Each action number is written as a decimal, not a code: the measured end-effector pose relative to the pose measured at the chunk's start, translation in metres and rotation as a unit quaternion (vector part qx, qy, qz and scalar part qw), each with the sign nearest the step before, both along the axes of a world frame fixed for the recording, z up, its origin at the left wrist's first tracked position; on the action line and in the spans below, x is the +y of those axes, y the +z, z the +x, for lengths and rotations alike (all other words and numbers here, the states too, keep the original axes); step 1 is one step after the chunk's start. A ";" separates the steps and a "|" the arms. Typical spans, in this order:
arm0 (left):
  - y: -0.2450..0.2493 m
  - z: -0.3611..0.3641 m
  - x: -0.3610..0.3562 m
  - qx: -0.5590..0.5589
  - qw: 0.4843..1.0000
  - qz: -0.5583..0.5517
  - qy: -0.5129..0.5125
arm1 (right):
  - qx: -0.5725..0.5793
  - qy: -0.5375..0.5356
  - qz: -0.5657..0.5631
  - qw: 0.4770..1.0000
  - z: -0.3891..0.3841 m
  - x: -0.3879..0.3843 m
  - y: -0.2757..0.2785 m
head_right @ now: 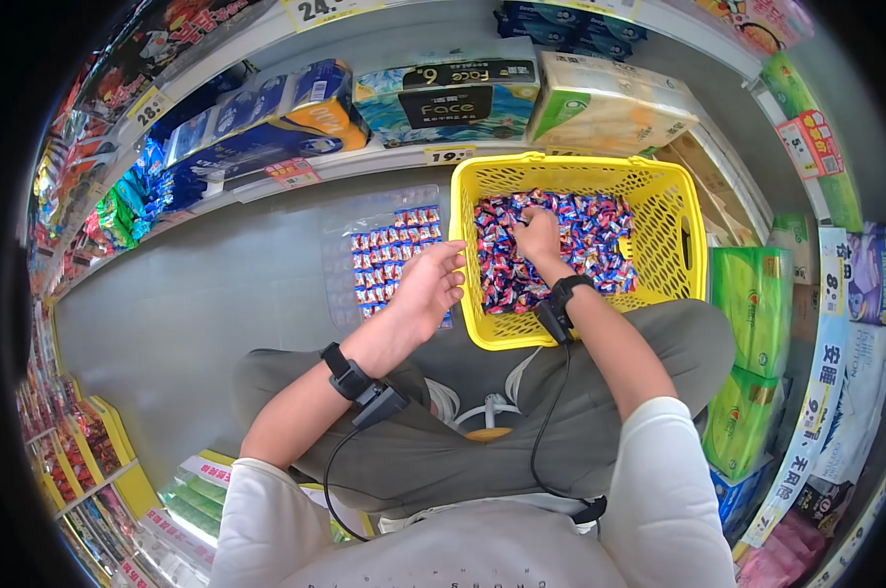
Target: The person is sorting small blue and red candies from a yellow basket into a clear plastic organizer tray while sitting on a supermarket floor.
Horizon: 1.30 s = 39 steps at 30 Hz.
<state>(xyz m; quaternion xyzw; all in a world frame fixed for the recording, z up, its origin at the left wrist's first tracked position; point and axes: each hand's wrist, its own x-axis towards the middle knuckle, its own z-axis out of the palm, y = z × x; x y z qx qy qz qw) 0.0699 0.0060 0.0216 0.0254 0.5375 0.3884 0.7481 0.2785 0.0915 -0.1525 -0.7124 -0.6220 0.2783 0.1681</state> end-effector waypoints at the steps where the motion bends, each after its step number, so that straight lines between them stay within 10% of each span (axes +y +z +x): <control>1: 0.002 -0.001 0.001 0.005 1.000 0.010 -0.007 | -0.001 0.003 0.001 1.000 0.003 0.004 -0.007; 13: -0.014 -0.014 0.000 -0.028 1.000 0.001 -0.001 | -0.247 0.069 -0.099 0.961 -0.012 -0.008 0.006; 27: -0.018 -0.029 0.013 0.101 0.985 0.132 -0.052 | 0.230 0.159 -0.050 0.959 -0.062 -0.050 0.142; 39: -0.024 -0.025 0.008 0.102 0.987 0.126 0.021 | 0.480 -0.068 -0.232 0.843 -0.077 -0.052 0.158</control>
